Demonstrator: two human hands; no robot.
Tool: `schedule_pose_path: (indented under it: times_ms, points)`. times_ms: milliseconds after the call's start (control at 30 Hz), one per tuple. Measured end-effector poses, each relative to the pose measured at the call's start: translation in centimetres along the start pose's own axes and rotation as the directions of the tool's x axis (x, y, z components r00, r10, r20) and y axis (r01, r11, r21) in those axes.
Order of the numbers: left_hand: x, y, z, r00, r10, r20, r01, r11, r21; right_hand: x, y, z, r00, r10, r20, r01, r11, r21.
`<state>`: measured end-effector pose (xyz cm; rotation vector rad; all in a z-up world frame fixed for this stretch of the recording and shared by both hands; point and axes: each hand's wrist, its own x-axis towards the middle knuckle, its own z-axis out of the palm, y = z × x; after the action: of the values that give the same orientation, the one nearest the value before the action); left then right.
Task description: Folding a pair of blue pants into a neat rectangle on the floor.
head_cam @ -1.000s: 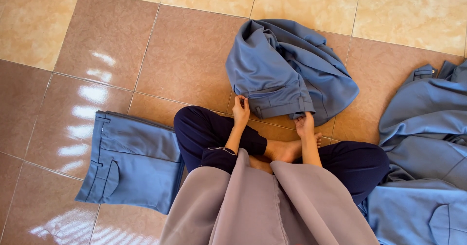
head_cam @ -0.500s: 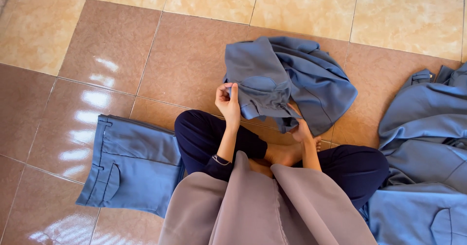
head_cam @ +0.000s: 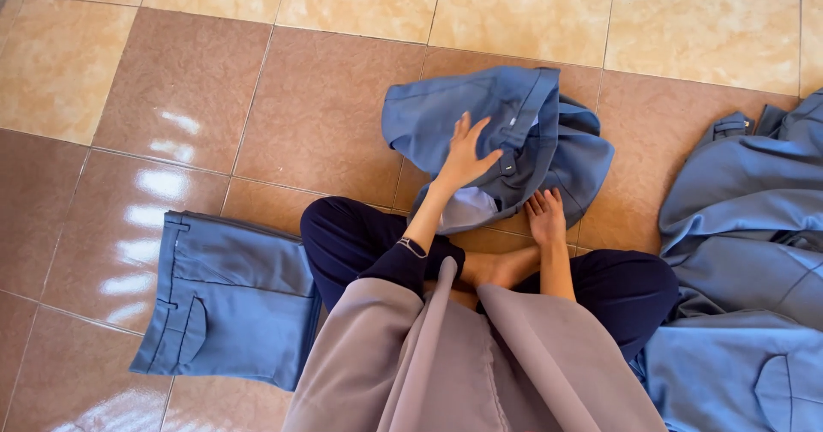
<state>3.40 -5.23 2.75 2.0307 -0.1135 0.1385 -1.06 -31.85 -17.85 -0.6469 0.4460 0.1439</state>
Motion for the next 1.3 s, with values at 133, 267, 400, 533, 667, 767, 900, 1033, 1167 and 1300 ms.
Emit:
schedule_pose_path:
  times_ms: [133, 267, 400, 533, 667, 767, 900, 1033, 1167, 1300]
  points:
    - [-1.8, -9.5, 2.0, 0.992, -0.059, -0.112, 0.087, 0.96, 0.267, -1.9, -0.1, 3.9, 0.995, -0.015, -0.098, -0.012, 0.962, -0.273]
    - [-5.1, -8.8, 0.8, 0.89, -0.13, -0.437, 0.212, 0.967, 0.144, -2.6, 0.3, 5.1, 0.99, -0.062, -0.127, 0.002, 0.903, -0.43]
    - [-8.1, -11.9, 0.0, 0.761, -0.374, -0.53, 0.5, 0.858, 0.113, -2.0, 0.6, 3.9, 0.988, -0.088, -0.126, 0.034, 0.926, -0.375]
    - [-8.8, -20.5, 1.0, 0.722, -0.661, -0.204, 0.692, 0.697, 0.19, -4.8, 0.3, 8.6, 0.968, -0.227, -0.11, 0.126, 0.813, -0.569]
    - [-8.8, -21.3, 0.7, 0.637, -0.756, 0.15, 0.664, 0.638, 0.39, -5.1, -0.5, 12.0, 0.685, -0.639, 0.35, 0.511, 0.078, -0.856]
    - [-8.8, -19.4, 1.2, 0.639, -0.734, 0.232, 0.657, 0.677, 0.333, -3.2, -1.7, 14.4, 0.649, -0.582, 0.49, 0.601, -0.004, -0.8]
    - [-8.5, -14.5, 0.4, 0.72, -0.646, 0.253, 0.633, 0.761, 0.141, -1.0, -3.8, 17.2, 0.875, -0.276, 0.397, 0.459, 0.215, -0.862]
    - [-9.0, -7.0, -2.6, 0.796, -0.53, 0.292, 0.605, 0.706, -0.369, -0.2, -4.6, 19.4, 0.882, -0.137, 0.451, 0.463, 0.074, -0.883]
    - [-10.0, -9.4, -0.3, 0.627, -0.526, 0.575, 0.655, -0.044, -0.755, 4.5, -2.8, 16.7, 0.849, -0.161, 0.503, 0.452, -0.272, -0.85]
    - [-10.2, -4.0, 1.8, 0.595, -0.592, 0.543, 0.443, -0.322, -0.837, 5.9, -2.5, 16.2, 0.71, -0.333, 0.62, 0.411, -0.519, -0.749]
